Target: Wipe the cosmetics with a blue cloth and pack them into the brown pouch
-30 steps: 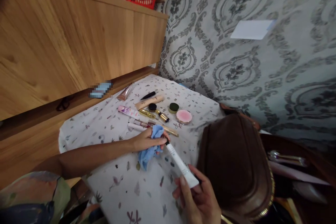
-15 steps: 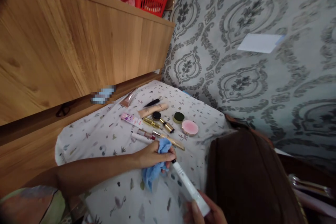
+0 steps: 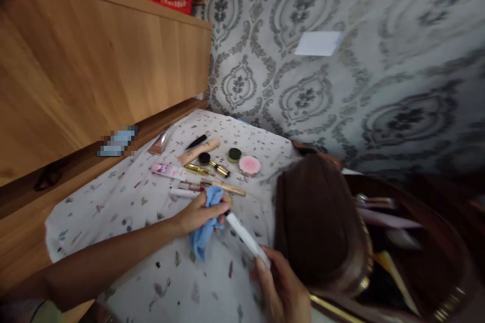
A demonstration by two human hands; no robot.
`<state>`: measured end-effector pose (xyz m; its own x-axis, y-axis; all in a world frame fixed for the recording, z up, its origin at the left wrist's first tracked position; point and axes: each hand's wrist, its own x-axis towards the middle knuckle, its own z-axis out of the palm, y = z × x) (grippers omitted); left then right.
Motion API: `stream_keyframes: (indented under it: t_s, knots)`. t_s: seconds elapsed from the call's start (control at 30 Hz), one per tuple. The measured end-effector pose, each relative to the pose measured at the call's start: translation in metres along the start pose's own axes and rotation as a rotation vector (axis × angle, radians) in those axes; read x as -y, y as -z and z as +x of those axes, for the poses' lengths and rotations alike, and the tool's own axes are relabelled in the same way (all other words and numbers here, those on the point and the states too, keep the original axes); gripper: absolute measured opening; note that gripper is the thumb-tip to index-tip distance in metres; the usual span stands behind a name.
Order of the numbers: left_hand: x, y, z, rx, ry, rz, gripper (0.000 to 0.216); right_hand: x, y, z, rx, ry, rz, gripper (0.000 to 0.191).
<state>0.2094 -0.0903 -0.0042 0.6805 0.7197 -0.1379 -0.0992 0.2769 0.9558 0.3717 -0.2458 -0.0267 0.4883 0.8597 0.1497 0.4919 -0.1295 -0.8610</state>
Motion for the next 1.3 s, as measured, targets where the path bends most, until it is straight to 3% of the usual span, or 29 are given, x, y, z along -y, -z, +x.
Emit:
stream_keyframes:
  t_s: [0.17,0.3,0.53,0.63,0.83,1.1,1.3]
  knots:
    - [-0.001,-0.003,-0.004,-0.048,-0.008,0.066,0.053,0.014,0.001,-0.002,0.136,0.012,0.056,0.061]
    - [-0.004,-0.006,-0.009,-0.049,-0.041,0.138,0.049,0.017,0.000,-0.005,0.254,-0.148,0.228,0.070]
    - [-0.011,-0.013,-0.014,-0.069,-0.046,0.196,0.045,0.022,0.003,-0.002,0.333,-0.403,0.614,0.065]
    - [-0.012,-0.013,-0.014,-0.082,-0.056,0.214,0.045,0.023,0.005,0.000,0.377,-0.433,0.710,0.062]
    - [-0.011,-0.013,-0.015,-0.137,-0.122,0.220,0.048,0.020,0.003,0.003,0.267,-0.264,0.738,0.050]
    - [-0.010,-0.014,-0.020,-0.039,-0.012,0.284,0.052,0.021,0.008,-0.006,0.144,0.035,0.451,0.038]
    - [-0.012,-0.018,-0.024,0.013,-0.021,0.235,0.043,0.026,0.020,-0.007,0.014,0.187,0.331,0.033]
